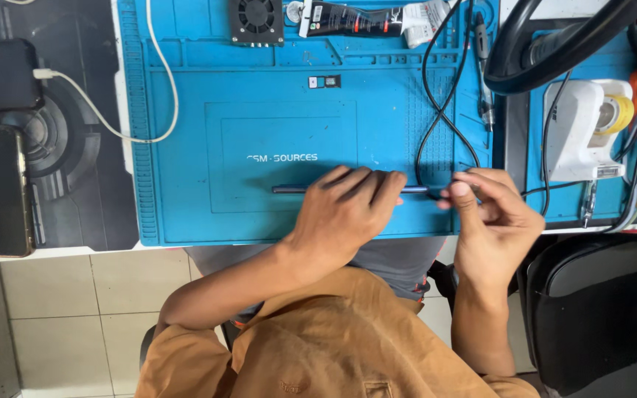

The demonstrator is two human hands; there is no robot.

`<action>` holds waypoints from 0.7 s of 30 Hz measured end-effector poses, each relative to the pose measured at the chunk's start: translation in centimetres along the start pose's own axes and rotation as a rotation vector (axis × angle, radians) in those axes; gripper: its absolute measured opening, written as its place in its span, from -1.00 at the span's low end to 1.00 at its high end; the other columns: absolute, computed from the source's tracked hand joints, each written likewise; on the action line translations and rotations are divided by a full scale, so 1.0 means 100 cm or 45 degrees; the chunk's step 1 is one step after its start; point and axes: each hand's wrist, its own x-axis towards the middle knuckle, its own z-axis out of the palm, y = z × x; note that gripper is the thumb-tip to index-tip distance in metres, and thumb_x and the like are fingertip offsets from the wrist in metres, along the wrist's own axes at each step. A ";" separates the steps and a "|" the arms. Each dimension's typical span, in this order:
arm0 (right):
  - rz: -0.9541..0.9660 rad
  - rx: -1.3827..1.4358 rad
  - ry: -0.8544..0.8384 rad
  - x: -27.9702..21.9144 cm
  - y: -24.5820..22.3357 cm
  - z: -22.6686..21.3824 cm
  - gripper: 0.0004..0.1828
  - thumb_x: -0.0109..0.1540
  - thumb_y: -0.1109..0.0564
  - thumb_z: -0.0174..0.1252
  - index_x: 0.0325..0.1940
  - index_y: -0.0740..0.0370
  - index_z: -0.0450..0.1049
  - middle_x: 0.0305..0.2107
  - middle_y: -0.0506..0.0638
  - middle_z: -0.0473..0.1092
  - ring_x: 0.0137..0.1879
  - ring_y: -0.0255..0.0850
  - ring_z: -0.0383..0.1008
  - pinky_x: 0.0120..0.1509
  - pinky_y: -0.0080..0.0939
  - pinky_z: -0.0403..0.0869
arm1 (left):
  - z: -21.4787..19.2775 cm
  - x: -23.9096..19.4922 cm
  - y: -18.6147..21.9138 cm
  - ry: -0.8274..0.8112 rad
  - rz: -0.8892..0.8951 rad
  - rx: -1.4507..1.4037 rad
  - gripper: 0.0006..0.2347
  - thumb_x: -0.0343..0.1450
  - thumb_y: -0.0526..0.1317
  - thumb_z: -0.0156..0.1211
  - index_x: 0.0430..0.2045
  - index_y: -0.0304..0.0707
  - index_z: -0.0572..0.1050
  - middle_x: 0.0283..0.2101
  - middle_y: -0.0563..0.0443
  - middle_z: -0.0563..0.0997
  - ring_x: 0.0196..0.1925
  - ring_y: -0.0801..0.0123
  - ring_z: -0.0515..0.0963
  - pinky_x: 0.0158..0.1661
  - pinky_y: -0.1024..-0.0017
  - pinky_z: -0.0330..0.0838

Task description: The person uses a plastic prying tool to separate the back cover of a smartphone. They carefully work the tool along the edges to release the clips and then lift the cover off, exposing the internal components.

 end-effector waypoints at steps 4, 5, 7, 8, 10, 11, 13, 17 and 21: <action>-0.054 -0.027 -0.093 -0.009 0.002 0.005 -0.91 0.44 0.41 0.22 0.03 0.53 0.55 -0.13 0.16 0.46 -0.13 -0.19 0.58 0.01 -0.38 0.60 | -0.001 -0.004 0.000 0.013 0.001 0.065 -0.88 0.45 -0.31 0.26 -0.28 -0.25 0.42 -0.45 0.09 0.47 -0.32 0.36 0.55 -0.27 0.35 0.41; -0.088 -0.080 -0.049 -0.012 0.003 0.008 -0.90 0.42 0.43 0.23 0.02 0.52 0.55 -0.14 0.16 0.47 -0.14 -0.19 0.59 -0.03 -0.37 0.61 | -0.001 -0.004 0.000 0.003 0.002 0.077 -0.89 0.44 -0.32 0.25 -0.29 -0.25 0.42 -0.46 0.09 0.46 -0.33 0.36 0.55 -0.27 0.35 0.41; -0.160 -0.184 0.036 -0.016 0.005 0.016 -0.87 0.37 0.46 0.24 0.01 0.51 0.55 -0.17 0.17 0.49 -0.16 -0.17 0.62 -0.10 -0.36 0.61 | 0.000 -0.004 -0.001 -0.014 0.007 0.111 -0.89 0.41 -0.34 0.24 -0.29 -0.26 0.42 -0.45 0.08 0.46 -0.32 0.36 0.55 -0.26 0.36 0.42; -0.195 -0.181 0.049 -0.016 0.006 0.019 -0.88 0.37 0.48 0.24 0.00 0.51 0.54 -0.17 0.18 0.49 -0.15 -0.17 0.62 -0.06 -0.35 0.63 | 0.001 -0.004 -0.001 -0.022 0.011 0.133 -0.88 0.38 -0.35 0.22 -0.29 -0.26 0.43 -0.45 0.08 0.47 -0.32 0.36 0.55 -0.25 0.37 0.43; -0.261 -0.179 0.074 -0.018 0.008 0.022 -0.89 0.37 0.50 0.24 -0.03 0.50 0.54 -0.16 0.19 0.51 -0.11 -0.16 0.63 0.02 -0.31 0.67 | 0.002 -0.004 -0.001 -0.036 0.002 0.146 -0.88 0.36 -0.36 0.22 -0.31 -0.25 0.42 -0.45 0.07 0.46 -0.33 0.35 0.54 -0.26 0.37 0.42; -0.275 -0.181 0.069 -0.017 0.009 0.023 -0.89 0.37 0.51 0.24 -0.03 0.50 0.54 -0.18 0.19 0.50 -0.10 -0.16 0.63 0.03 -0.31 0.66 | 0.003 -0.003 -0.001 -0.040 -0.005 0.138 -0.89 0.37 -0.36 0.22 -0.34 -0.24 0.40 -0.47 0.07 0.45 -0.35 0.35 0.53 -0.28 0.36 0.41; -0.298 -0.185 0.057 -0.017 0.009 0.024 -0.89 0.37 0.52 0.24 -0.04 0.50 0.54 -0.20 0.19 0.50 -0.09 -0.15 0.63 0.05 -0.31 0.66 | 0.003 -0.003 -0.001 -0.044 -0.017 0.122 -0.89 0.38 -0.36 0.22 -0.37 -0.22 0.39 -0.49 0.07 0.43 -0.37 0.35 0.52 -0.30 0.36 0.40; -0.341 -0.245 0.054 -0.016 0.008 0.024 -0.88 0.36 0.53 0.24 -0.05 0.50 0.54 -0.20 0.18 0.50 -0.10 -0.15 0.63 0.03 -0.31 0.65 | 0.003 -0.002 -0.002 -0.047 -0.013 0.122 -0.89 0.37 -0.37 0.22 -0.36 -0.23 0.40 -0.49 0.08 0.44 -0.37 0.36 0.52 -0.30 0.37 0.40; -0.457 -0.368 0.026 -0.015 0.002 0.023 -0.84 0.34 0.56 0.24 -0.05 0.47 0.54 -0.19 0.17 0.50 -0.10 -0.13 0.64 0.01 -0.33 0.65 | 0.002 -0.004 -0.001 -0.024 0.018 0.161 -0.86 0.34 -0.38 0.21 -0.29 -0.29 0.42 -0.45 0.06 0.48 -0.33 0.37 0.55 -0.25 0.40 0.43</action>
